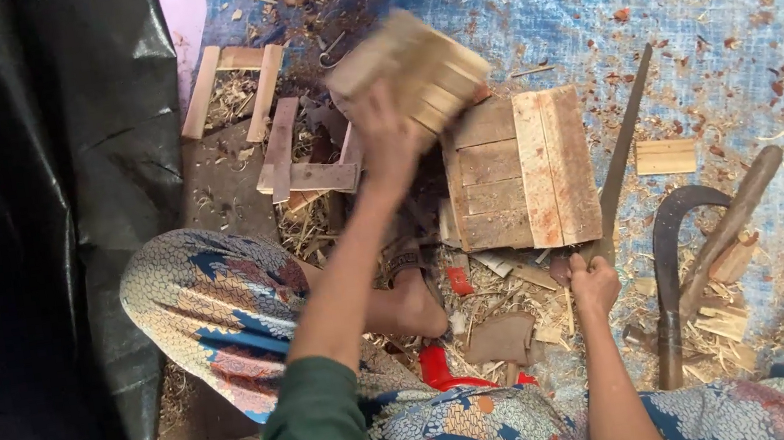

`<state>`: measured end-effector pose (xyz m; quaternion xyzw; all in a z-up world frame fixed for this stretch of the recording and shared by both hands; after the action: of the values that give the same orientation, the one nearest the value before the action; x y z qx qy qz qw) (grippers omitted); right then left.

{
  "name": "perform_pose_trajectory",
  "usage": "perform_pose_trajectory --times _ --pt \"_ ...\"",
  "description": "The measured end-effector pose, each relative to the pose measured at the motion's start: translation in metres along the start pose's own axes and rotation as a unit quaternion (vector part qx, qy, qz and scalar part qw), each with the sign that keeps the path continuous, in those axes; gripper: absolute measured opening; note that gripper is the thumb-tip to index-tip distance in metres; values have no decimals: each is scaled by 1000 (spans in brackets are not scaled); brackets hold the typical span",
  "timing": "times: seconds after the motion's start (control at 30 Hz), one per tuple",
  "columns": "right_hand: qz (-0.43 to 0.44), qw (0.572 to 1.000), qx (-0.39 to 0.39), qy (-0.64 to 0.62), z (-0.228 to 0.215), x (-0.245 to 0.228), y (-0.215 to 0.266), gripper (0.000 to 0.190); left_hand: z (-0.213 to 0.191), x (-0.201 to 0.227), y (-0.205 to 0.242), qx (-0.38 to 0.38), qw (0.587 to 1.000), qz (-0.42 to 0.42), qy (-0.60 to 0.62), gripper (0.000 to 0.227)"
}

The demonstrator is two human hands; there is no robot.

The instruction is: Refining the shape of a wooden instrument neck using a saw and sanding tools.

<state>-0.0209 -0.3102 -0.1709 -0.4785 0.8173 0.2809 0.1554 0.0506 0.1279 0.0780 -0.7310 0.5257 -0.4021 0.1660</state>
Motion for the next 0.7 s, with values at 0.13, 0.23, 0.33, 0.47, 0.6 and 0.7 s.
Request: perform_pose_trajectory --times 0.13,0.23,0.33,0.47,0.6,0.7 --pt "7 1000 0 11 5 7 -7 41 -2 -126 -20 88 991 -31 -95 63" --pt "13 1000 0 13 7 9 -9 41 -1 -227 -2 123 970 -183 -101 73" --pt "13 1000 0 17 4 8 -10 41 3 -281 49 119 889 -434 -88 57" --pt "10 1000 6 28 9 15 -17 43 -48 -296 119 272 687 -550 -390 54" --pt "15 999 10 27 6 15 -16 43 -23 -251 171 271 518 -811 -14 23" --pt "22 1000 5 4 -3 8 -11 40 14 -271 197 267 540 -798 10 38"
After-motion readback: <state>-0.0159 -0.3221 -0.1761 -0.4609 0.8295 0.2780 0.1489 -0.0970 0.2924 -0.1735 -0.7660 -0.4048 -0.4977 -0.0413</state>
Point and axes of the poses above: each hand's wrist, its own y-axis away from the middle knuckle, its own z-axis out of the palm, x = y × z, the point moved 6 cm from there along -y, towards the middle knuckle, and after that the axes turned 6 degrees about x, right-handed, at the moved point
